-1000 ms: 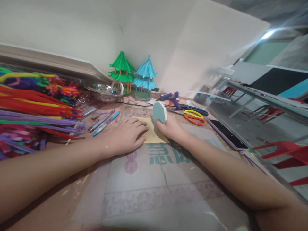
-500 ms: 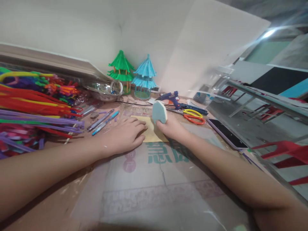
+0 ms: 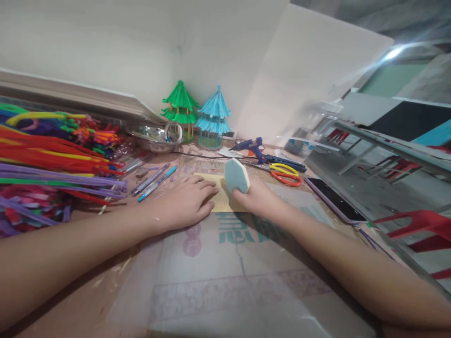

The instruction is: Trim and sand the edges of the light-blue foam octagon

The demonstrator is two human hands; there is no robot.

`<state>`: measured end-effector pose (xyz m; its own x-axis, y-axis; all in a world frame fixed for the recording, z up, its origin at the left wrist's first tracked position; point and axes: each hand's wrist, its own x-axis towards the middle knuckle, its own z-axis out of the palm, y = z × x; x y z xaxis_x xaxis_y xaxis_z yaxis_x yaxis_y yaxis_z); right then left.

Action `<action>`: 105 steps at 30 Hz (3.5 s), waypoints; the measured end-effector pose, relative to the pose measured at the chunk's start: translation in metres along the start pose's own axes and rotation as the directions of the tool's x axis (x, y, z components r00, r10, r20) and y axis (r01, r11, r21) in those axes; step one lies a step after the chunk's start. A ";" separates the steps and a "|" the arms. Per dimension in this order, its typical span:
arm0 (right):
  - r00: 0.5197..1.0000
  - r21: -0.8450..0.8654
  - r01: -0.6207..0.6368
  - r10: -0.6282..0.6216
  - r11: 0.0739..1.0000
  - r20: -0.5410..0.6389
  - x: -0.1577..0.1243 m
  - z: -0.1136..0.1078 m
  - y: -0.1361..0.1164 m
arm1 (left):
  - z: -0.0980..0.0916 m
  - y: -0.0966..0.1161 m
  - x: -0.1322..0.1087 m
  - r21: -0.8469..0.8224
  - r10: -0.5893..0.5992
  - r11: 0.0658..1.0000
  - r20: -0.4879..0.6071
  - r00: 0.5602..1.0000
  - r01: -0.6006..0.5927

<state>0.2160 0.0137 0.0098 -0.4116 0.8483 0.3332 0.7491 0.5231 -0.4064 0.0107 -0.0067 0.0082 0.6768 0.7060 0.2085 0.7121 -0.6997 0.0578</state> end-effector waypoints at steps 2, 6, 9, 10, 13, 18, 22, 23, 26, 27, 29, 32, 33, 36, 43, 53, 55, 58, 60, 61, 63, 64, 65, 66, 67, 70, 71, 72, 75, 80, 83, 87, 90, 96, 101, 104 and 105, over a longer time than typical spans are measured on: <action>0.998 0.036 0.050 -0.052 0.998 0.046 -0.012 -0.006 -0.003 | 0.001 -0.001 0.000 -0.008 0.013 1.000 -0.007 1.000 -0.013; 0.999 -0.041 -0.027 0.028 0.999 0.019 -0.002 0.000 0.002 | 0.002 -0.002 0.001 -0.021 0.017 1.000 0.007 1.000 -0.017; 0.995 -0.079 -0.087 0.082 0.993 -0.062 0.016 0.008 0.008 | 0.000 -0.001 0.001 -0.006 0.006 1.000 0.011 1.000 -0.006; 0.995 -0.072 -0.082 0.077 0.994 -0.068 0.018 0.008 0.008 | -0.001 0.000 0.001 0.000 -0.002 1.000 0.013 1.000 0.002; 1.000 -0.024 -0.023 0.023 0.999 -0.014 0.004 0.000 0.002 | -0.002 0.002 0.000 0.010 -0.023 1.000 0.022 0.999 0.023; 0.997 0.031 -0.036 0.034 0.999 0.073 -0.017 -0.005 -0.005 | -0.002 0.000 0.000 -0.028 0.009 1.000 0.001 1.000 -0.009; 0.983 0.194 -0.125 0.147 0.973 -0.107 0.011 0.013 0.007 | -0.003 0.002 0.001 -0.027 -0.027 0.999 0.019 0.999 0.027; 0.979 0.225 -0.124 0.156 0.966 -0.132 0.018 0.017 0.010 | -0.003 0.003 0.000 -0.018 -0.033 0.999 0.022 0.999 0.034; 0.967 0.305 -0.111 0.174 0.946 -0.189 0.026 0.018 0.013 | -0.004 0.005 -0.002 -0.013 -0.041 0.999 0.001 0.999 0.041; 0.962 0.380 -0.113 0.196 0.918 -0.189 0.024 0.015 0.013 | -0.004 0.005 -0.003 -0.025 -0.050 0.998 -0.012 0.999 0.050; 0.957 0.636 -0.132 0.265 0.761 -0.118 0.015 0.009 0.009 | -0.004 0.003 -0.005 -0.075 -0.068 0.995 -0.050 0.996 0.064; 0.953 0.914 -0.201 0.286 0.353 0.099 0.002 0.003 0.000 | -0.003 -0.002 -0.006 -0.184 -0.072 0.982 -0.163 0.984 0.042; 0.954 0.934 -0.222 0.262 0.278 0.148 -0.001 0.002 -0.004 | -0.003 -0.004 -0.006 -0.218 -0.074 0.976 -0.210 0.975 0.027; 0.958 0.947 -0.253 0.185 0.198 0.218 -0.005 0.005 -0.014 | -0.002 -0.009 -0.006 -0.289 -0.099 0.957 -0.287 0.953 0.012; 0.951 0.941 -0.310 0.028 0.135 0.309 -0.008 0.012 -0.021 | -0.001 -0.010 -0.006 -0.300 -0.120 0.954 -0.346 0.931 0.011; 0.924 0.919 -0.380 -0.001 0.106 0.383 -0.006 0.013 -0.019 | -0.008 -0.004 -0.006 -0.396 -0.112 0.916 -0.411 0.905 -0.067; 0.928 0.924 -0.371 0.010 0.093 0.372 -0.006 0.012 -0.019 | -0.009 -0.003 -0.006 -0.429 -0.158 0.902 -0.407 0.900 -0.036; 0.931 0.927 -0.365 0.008 0.081 0.366 -0.007 0.011 -0.019 | -0.011 -0.004 -0.006 -0.481 -0.235 0.876 -0.391 0.890 0.020; 0.932 0.929 -0.362 -0.002 0.079 0.363 -0.007 0.010 -0.020 | -0.011 -0.004 -0.005 -0.518 -0.269 0.854 -0.360 0.893 0.049; 0.933 0.930 -0.358 -0.006 0.080 0.359 -0.008 0.010 -0.020 | -0.012 -0.004 -0.005 -0.537 -0.285 0.841 -0.345 0.894 0.061; 0.938 0.935 -0.345 -0.002 0.084 0.346 -0.007 0.011 -0.020 | -0.013 -0.002 -0.005 -0.577 -0.325 0.812 -0.313 0.892 0.094; 0.941 0.937 -0.337 0.010 0.086 0.338 -0.007 0.011 -0.020 | -0.013 -0.001 -0.005 -0.597 -0.348 0.794 -0.298 0.889 0.111; 0.944 0.940 -0.329 0.030 0.086 0.328 -0.007 0.011 -0.020 | -0.014 0.000 -0.005 -0.617 -0.371 0.777 -0.285 0.884 0.126; 0.947 0.944 -0.320 0.056 0.087 0.316 -0.006 0.012 -0.019 | -0.014 0.001 -0.005 -0.635 -0.389 0.760 -0.274 0.880 0.139; 0.949 0.946 -0.310 0.086 0.090 0.303 -0.006 0.012 -0.018 | -0.014 0.001 -0.005 -0.648 -0.400 0.747 -0.263 0.878 0.147; 0.952 0.954 -0.279 0.163 0.115 0.258 -0.004 0.013 -0.016 | -0.014 0.003 -0.006 -0.649 -0.393 0.745 -0.243 0.887 0.152; 0.953 0.955 -0.269 0.179 0.126 0.245 -0.004 0.013 -0.015 | -0.014 0.003 -0.006 -0.643 -0.386 0.750 -0.236 0.892 0.155; 0.954 0.956 -0.261 0.190 0.136 0.234 -0.004 0.013 -0.014 | -0.014 0.003 -0.006 -0.641 -0.382 0.751 -0.226 0.896 0.158; 0.956 0.958 -0.244 0.201 0.149 0.213 -0.004 0.012 -0.014 | -0.013 0.002 -0.006 -0.653 -0.385 0.737 -0.196 0.902 0.172; 0.965 0.966 -0.208 0.196 0.154 0.176 -0.004 0.010 -0.015 | -0.012 0.001 -0.005 -0.652 -0.367 0.740 -0.189 0.911 0.163; 0.974 0.973 -0.158 0.189 0.169 0.125 -0.004 0.010 -0.014 | -0.010 -0.001 -0.004 -0.669 -0.332 0.733 -0.198 0.922 0.121; 0.980 0.978 -0.098 0.186 0.186 0.063 -0.004 0.010 -0.014 | -0.010 -0.001 -0.004 -0.665 -0.309 0.739 -0.195 0.931 0.107; 0.982 0.976 -0.061 0.185 0.207 0.022 -0.005 0.009 -0.015 | -0.011 0.000 -0.004 -0.644 -0.319 0.753 -0.184 0.930 0.132; 0.986 0.974 0.012 0.161 0.226 -0.050 -0.008 0.005 -0.019 | -0.010 -0.001 -0.002 -0.667 -0.327 0.729 -0.146 0.933 0.151; 0.986 0.915 0.071 0.114 0.397 -0.125 -0.006 0.004 -0.019 | -0.004 -0.007 -0.003 -0.685 -0.339 0.713 -0.150 0.929 0.150; 0.982 0.827 0.052 0.122 0.560 -0.144 -0.003 -0.001 -0.015 | -0.004 -0.009 -0.004 -0.711 -0.346 0.700 -0.268 0.899 0.057; 0.982 0.794 0.056 0.111 0.605 -0.153 -0.002 -0.002 -0.014 | -0.004 -0.009 -0.004 -0.738 -0.354 0.674 -0.300 0.886 0.020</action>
<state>0.2075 0.0043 0.0168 -0.2414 0.8783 0.4126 0.0185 0.4292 -0.9030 0.0007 -0.0040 0.0110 0.2909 0.8405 0.4571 0.3557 -0.5385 0.7638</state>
